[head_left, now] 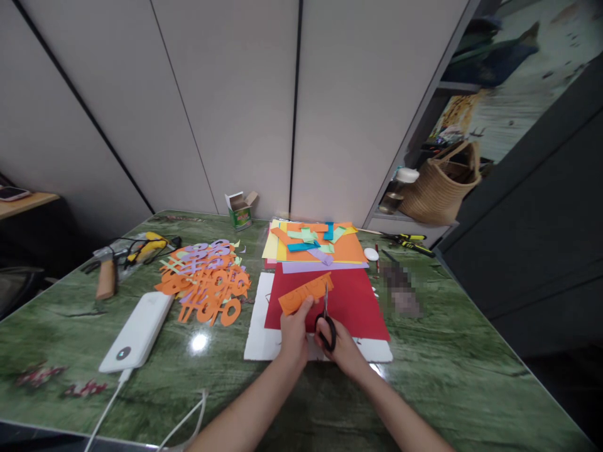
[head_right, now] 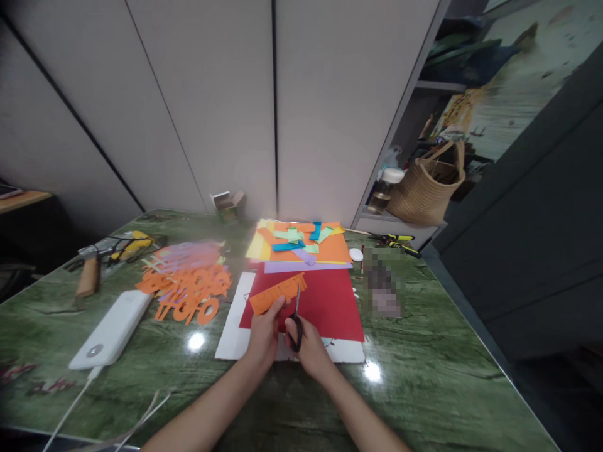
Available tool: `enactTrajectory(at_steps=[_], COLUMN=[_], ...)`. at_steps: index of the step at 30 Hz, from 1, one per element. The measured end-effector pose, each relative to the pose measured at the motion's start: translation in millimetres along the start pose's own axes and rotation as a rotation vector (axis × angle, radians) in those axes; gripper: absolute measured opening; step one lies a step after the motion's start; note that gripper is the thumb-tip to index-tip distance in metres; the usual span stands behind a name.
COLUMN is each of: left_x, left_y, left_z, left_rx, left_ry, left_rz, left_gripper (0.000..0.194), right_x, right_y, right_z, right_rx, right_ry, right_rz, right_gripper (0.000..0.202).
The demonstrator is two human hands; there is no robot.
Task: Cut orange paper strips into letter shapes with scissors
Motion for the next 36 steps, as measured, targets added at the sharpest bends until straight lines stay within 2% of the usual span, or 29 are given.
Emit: enactTrajectory(at_steps=[10,36], left_x=[4,6], left_y=[3.1,1.5], left_z=[3,10], left_rx=[0.012,-0.008], left_ry=[-0.006,-0.053], left_rz=[0.038,-0.022], left_gripper=[0.026,0.024], right_x=[0,1], right_y=[6,8], right_z=[-5,-4], right_rx=[-0.129,-0.2], right_ry=[0.034,0.051], right_rz=[-0.002,-0.013], right_gripper=[0.039,0.036])
Point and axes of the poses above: each hand's wrist, its own x-axis towards the middle knuckle, its own y-axis out of the back of the hand, z = x × y, the point moved 4 cm from there along x, towards the middle knuckle, and after that the axes turned 7 degrees about -z, right-handed, at the moved point
